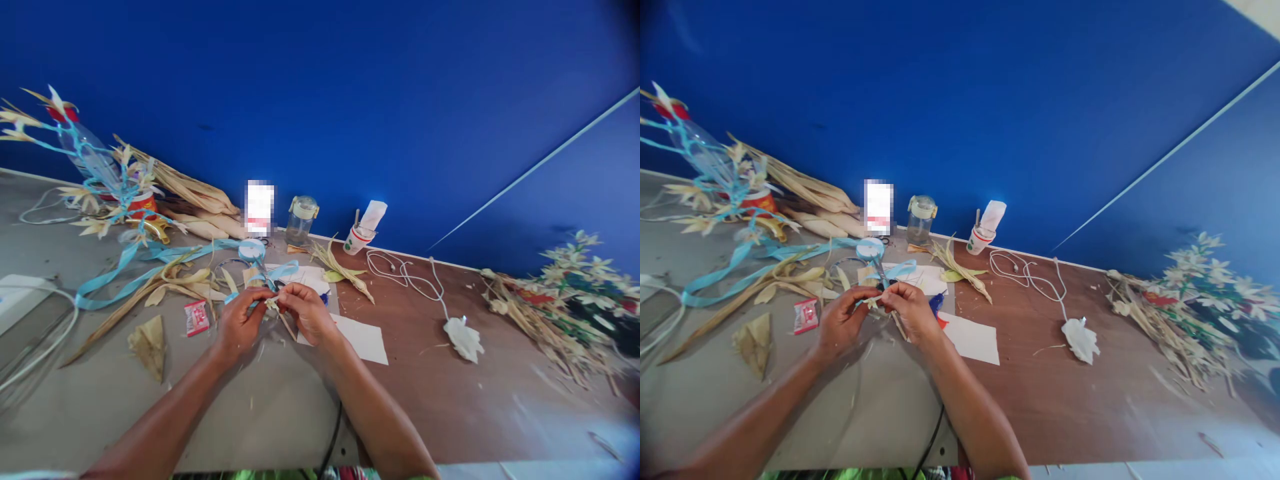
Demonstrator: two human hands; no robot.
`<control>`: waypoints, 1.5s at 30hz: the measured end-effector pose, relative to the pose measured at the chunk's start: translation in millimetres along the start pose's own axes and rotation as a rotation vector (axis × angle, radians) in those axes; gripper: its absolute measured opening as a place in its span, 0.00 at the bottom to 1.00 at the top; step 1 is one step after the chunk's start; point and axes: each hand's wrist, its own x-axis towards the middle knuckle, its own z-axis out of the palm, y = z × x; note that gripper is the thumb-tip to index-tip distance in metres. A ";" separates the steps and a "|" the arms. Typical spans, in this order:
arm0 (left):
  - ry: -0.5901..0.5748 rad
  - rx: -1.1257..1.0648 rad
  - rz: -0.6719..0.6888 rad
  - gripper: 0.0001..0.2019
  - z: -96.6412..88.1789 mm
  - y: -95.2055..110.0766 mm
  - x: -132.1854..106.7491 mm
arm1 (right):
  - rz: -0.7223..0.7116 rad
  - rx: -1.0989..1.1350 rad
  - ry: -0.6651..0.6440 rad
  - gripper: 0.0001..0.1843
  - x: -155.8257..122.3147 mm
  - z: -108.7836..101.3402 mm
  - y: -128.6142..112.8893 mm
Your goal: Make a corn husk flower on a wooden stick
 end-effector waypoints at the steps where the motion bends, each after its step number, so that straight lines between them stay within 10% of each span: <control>1: -0.004 -0.014 0.001 0.08 0.1 0.2 0.0 | -0.002 -0.007 -0.002 0.10 0.6 -1.0 0.2; 45: -0.115 -0.127 0.052 0.06 1.4 -3.6 1.1 | -0.075 -0.280 0.020 0.09 3.5 -6.2 -0.7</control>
